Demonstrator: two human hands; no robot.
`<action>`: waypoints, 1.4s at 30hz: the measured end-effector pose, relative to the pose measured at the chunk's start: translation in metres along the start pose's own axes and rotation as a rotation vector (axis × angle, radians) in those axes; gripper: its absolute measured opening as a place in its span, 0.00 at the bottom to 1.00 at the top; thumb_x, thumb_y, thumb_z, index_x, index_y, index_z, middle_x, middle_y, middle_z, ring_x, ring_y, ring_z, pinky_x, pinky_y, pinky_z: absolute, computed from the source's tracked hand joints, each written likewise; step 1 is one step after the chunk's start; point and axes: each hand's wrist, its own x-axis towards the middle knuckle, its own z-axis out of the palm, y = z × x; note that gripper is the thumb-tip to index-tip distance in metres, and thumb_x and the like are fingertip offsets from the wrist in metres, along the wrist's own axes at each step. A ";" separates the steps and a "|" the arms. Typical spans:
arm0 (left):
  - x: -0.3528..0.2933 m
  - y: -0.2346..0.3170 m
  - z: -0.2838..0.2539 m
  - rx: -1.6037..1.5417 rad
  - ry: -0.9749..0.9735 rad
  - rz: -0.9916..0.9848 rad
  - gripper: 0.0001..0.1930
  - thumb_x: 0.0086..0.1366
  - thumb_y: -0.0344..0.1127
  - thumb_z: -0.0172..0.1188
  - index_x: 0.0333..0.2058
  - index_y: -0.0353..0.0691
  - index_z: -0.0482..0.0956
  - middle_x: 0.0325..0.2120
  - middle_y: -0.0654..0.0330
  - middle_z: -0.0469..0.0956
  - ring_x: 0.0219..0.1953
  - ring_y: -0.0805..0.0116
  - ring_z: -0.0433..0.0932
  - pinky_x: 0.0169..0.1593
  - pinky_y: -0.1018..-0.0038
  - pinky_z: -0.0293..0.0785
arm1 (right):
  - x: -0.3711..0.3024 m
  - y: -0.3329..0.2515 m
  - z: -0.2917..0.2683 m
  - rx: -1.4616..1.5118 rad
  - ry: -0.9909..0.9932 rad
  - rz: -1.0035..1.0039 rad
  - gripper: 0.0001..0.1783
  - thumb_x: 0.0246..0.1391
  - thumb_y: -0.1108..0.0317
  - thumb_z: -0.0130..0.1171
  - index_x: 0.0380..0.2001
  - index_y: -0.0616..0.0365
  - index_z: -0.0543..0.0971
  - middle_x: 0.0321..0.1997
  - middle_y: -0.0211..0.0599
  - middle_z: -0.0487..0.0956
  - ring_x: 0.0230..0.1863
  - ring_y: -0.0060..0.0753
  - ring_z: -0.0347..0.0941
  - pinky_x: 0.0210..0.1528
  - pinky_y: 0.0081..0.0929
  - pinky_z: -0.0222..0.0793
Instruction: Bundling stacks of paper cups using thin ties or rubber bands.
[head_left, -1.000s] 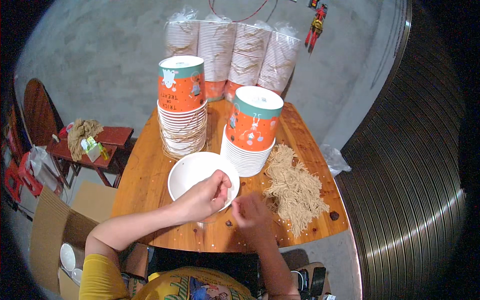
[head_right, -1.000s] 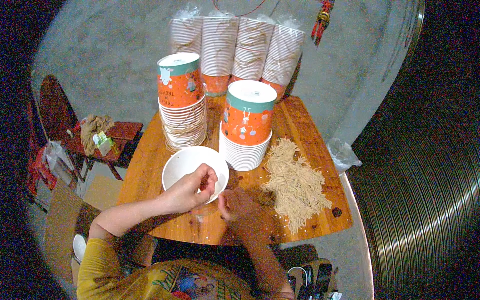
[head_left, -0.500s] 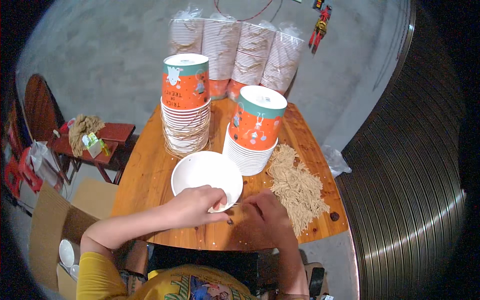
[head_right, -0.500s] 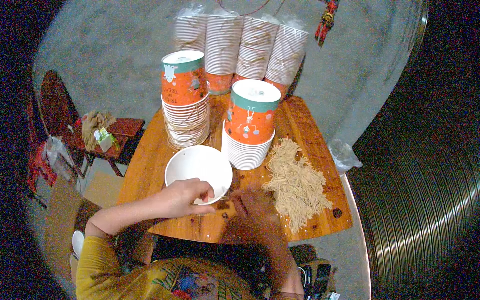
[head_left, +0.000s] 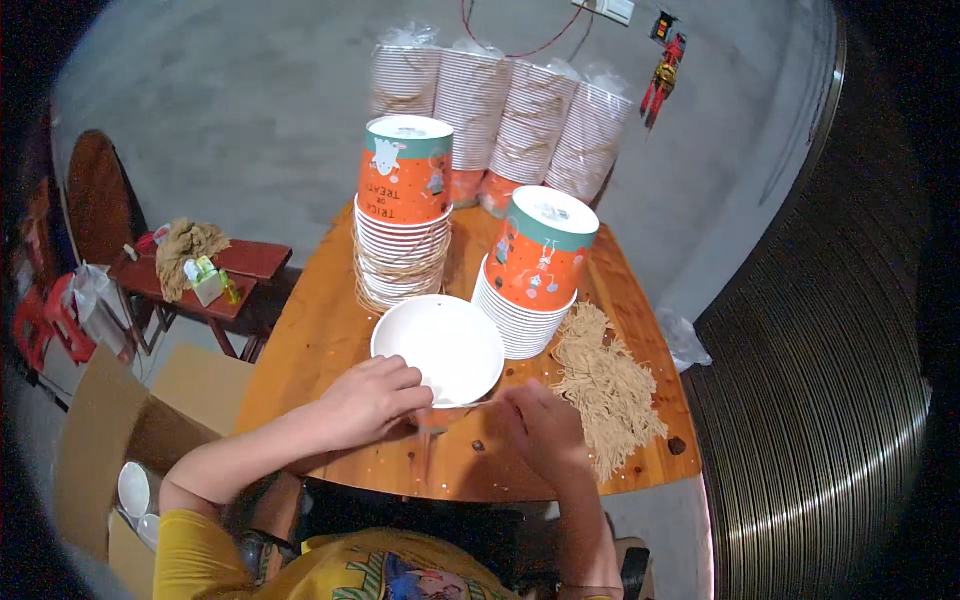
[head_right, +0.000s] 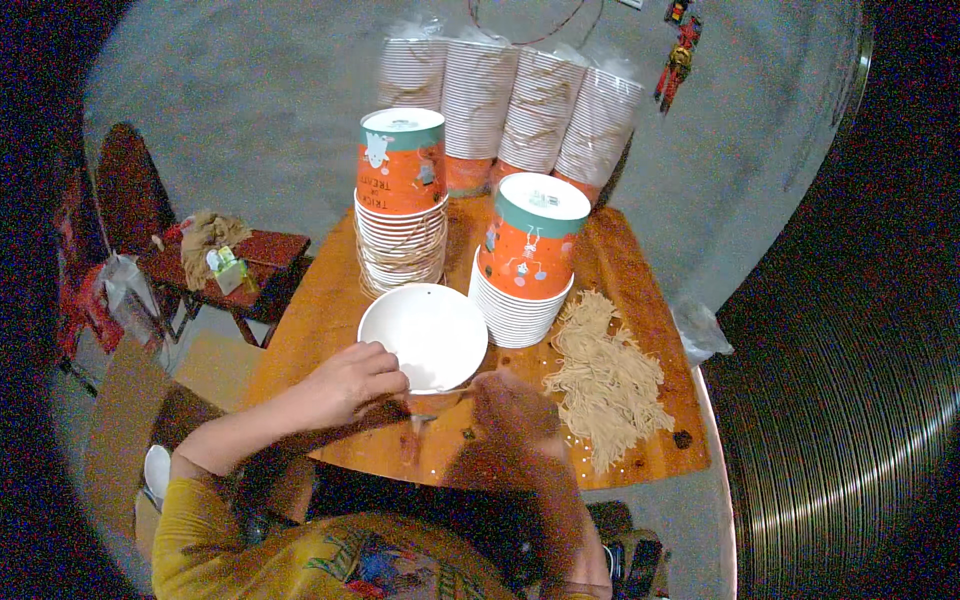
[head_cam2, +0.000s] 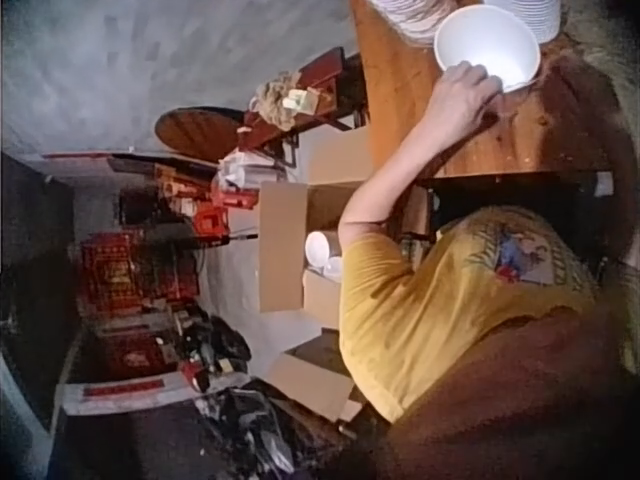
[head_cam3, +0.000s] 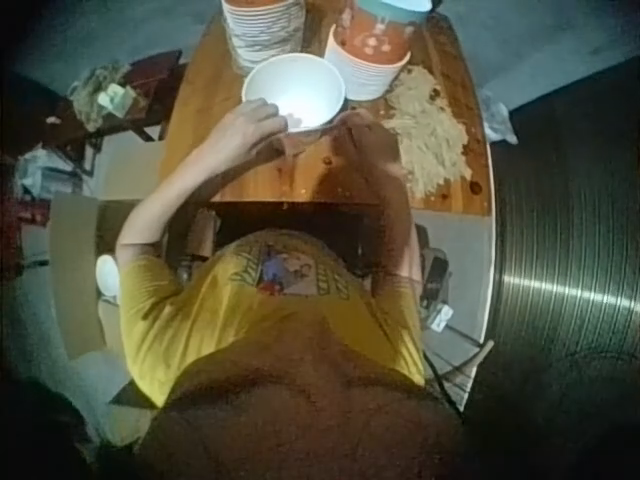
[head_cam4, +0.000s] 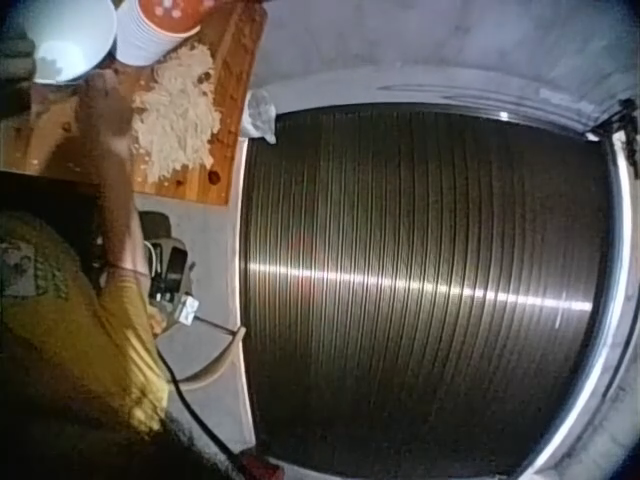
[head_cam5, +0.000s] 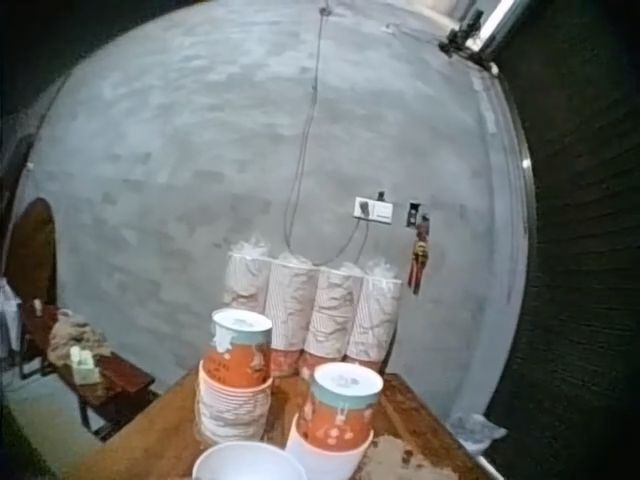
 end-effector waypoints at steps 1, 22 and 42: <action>-0.002 -0.005 -0.001 0.002 -0.009 0.000 0.07 0.56 0.34 0.59 0.31 0.42 0.72 0.27 0.60 0.70 0.34 0.60 0.72 0.38 0.66 0.70 | 0.002 -0.004 0.000 -0.046 -0.021 0.047 0.07 0.54 0.65 0.57 0.33 0.55 0.75 0.30 0.42 0.75 0.33 0.48 0.74 0.33 0.39 0.70; 0.001 0.006 0.023 -0.384 0.158 -0.261 0.05 0.58 0.34 0.58 0.30 0.41 0.75 0.28 0.61 0.75 0.38 0.62 0.73 0.48 0.66 0.62 | 0.018 -0.029 0.020 0.308 0.169 -0.018 0.07 0.54 0.68 0.59 0.31 0.59 0.75 0.23 0.35 0.74 0.22 0.26 0.70 0.26 0.24 0.66; 0.003 0.015 0.016 -0.455 0.089 -0.484 0.05 0.58 0.35 0.58 0.28 0.40 0.77 0.27 0.61 0.77 0.39 0.61 0.73 0.55 0.65 0.58 | -0.007 -0.054 0.052 -0.056 0.492 -0.124 0.08 0.46 0.73 0.62 0.31 0.57 0.74 0.30 0.36 0.72 0.29 0.39 0.70 0.32 0.33 0.66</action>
